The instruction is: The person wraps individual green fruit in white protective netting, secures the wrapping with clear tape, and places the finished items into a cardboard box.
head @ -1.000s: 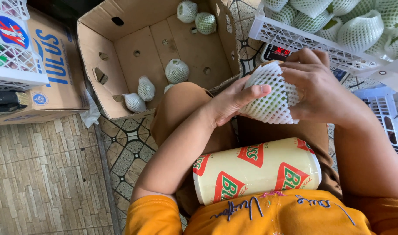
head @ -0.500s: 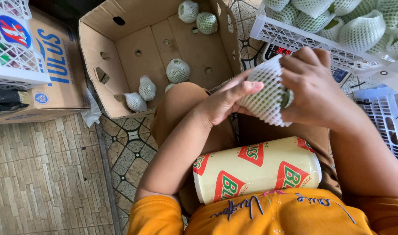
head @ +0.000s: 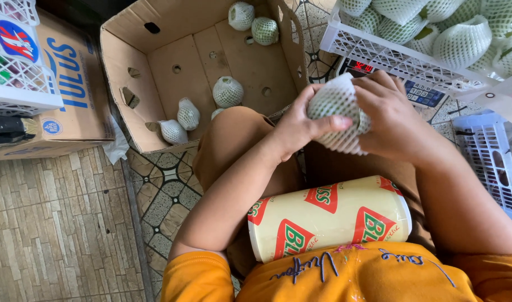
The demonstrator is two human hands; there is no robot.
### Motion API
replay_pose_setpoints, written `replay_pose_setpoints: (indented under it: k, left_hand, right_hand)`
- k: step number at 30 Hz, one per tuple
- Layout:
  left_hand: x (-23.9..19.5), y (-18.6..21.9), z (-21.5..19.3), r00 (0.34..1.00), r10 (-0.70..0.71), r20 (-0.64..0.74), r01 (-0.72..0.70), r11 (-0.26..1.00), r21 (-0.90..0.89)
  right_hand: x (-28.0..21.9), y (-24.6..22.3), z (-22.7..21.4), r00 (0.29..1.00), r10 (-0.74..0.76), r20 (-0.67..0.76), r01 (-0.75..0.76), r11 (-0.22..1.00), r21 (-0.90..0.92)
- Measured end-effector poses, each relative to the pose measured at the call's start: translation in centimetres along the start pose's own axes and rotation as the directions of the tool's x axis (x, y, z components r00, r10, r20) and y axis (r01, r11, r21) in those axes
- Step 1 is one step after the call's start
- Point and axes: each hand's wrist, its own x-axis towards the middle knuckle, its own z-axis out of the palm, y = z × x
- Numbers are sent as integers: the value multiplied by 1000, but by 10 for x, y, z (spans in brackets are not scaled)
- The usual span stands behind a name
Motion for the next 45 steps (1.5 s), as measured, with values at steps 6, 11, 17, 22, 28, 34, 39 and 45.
replay_pose_setpoints:
  k: [6, 11, 17, 22, 28, 34, 39, 45]
  left_hand:
    - [5, 15, 2, 960, -258, -112, 231, 951, -208]
    - [4, 24, 2, 968, -252, 1, 245, 941, -233]
    - [4, 20, -1, 971, -238, 30, 237, 929, -284]
    - [2, 13, -2, 972, -234, -21, 223, 946, -235]
    - [-8, 22, -1, 961, -277, 16, 276, 946, -171]
    - [-35, 58, 8, 911, -379, 163, 386, 922, -10]
    - [-58, 61, 24, 845, -493, 208, 500, 866, 23]
    - [-98, 47, 16, 687, -360, 631, 581, 794, -179]
  right_hand:
    - [-1, -2, -3, 922, 364, 128, -247, 300, 922]
    - [-2, -11, 14, 921, 384, -69, -125, 458, 880]
    - [-5, -13, 32, 807, 582, -100, -36, 217, 975]
    - [-2, -10, 37, 805, 579, -131, 23, 190, 981]
    - [-7, -14, 35, 805, 589, -69, -31, 159, 987]
    - [-5, -20, -54, 994, -105, -38, 98, 652, 752]
    - [-9, -31, -75, 921, -323, 218, 116, 761, 639]
    - [-46, -27, -72, 962, -222, 161, 27, 661, 750]
